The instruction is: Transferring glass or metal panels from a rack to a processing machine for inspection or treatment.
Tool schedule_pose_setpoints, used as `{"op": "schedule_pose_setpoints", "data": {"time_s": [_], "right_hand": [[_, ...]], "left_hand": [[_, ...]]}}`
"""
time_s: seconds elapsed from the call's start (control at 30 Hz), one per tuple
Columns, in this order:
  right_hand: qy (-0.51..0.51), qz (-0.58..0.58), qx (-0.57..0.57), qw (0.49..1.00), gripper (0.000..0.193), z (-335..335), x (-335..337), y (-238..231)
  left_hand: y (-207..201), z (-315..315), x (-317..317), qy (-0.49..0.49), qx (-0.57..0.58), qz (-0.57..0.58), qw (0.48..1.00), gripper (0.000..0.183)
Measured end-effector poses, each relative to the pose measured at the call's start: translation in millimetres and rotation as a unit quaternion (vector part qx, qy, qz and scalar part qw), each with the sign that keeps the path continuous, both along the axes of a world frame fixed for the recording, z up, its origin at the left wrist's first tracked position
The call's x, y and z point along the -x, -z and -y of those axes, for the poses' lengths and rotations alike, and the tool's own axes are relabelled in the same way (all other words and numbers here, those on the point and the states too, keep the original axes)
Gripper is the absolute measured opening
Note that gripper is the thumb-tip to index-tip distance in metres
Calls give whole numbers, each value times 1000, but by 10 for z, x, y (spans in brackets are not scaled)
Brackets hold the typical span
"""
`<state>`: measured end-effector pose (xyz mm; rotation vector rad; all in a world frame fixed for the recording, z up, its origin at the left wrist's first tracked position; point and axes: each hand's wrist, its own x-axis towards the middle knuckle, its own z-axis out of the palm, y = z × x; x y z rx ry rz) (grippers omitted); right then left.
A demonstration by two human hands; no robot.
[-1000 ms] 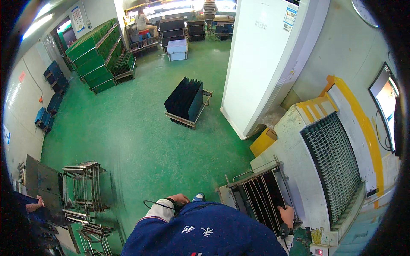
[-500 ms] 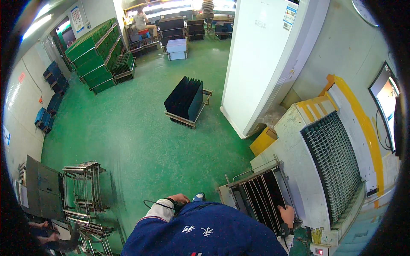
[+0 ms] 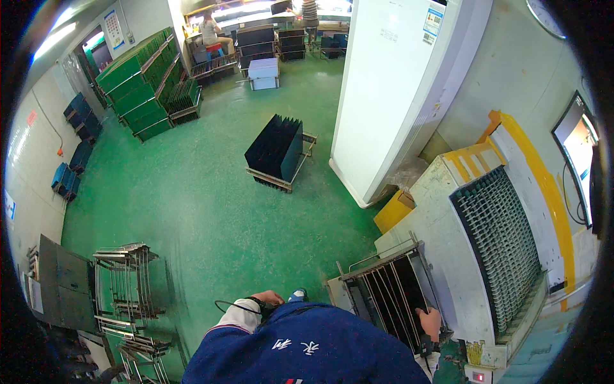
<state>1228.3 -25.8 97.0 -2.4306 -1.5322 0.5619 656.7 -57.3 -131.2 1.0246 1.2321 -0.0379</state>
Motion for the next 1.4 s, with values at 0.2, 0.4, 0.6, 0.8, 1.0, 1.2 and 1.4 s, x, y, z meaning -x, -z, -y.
{"op": "schedule_pose_setpoints", "data": {"time_s": [0.2,0.4,0.6,0.8,1.0,1.2,1.4], "right_hand": [[4,14,-10,1000,36,0,-63,116],[-3,38,-29,999,36,24,-245,361],[0,40,-18,999,35,28,-189,282],[9,7,-2,1000,34,2,-23,50],[4,19,-2,1000,34,10,-117,183],[-1,30,-26,999,34,34,-210,320],[12,14,-5,1000,36,39,-64,115]], "left_hand": [[-86,26,-21,-37,29,-3,999,36],[-51,31,-4,-29,8,13,999,35],[-103,32,-27,-51,43,11,998,35],[-12,101,64,21,-67,63,996,36],[-110,40,0,-35,22,25,999,38],[-52,39,-10,-45,28,6,999,38],[-200,21,-44,-25,9,10,1000,40]]}}
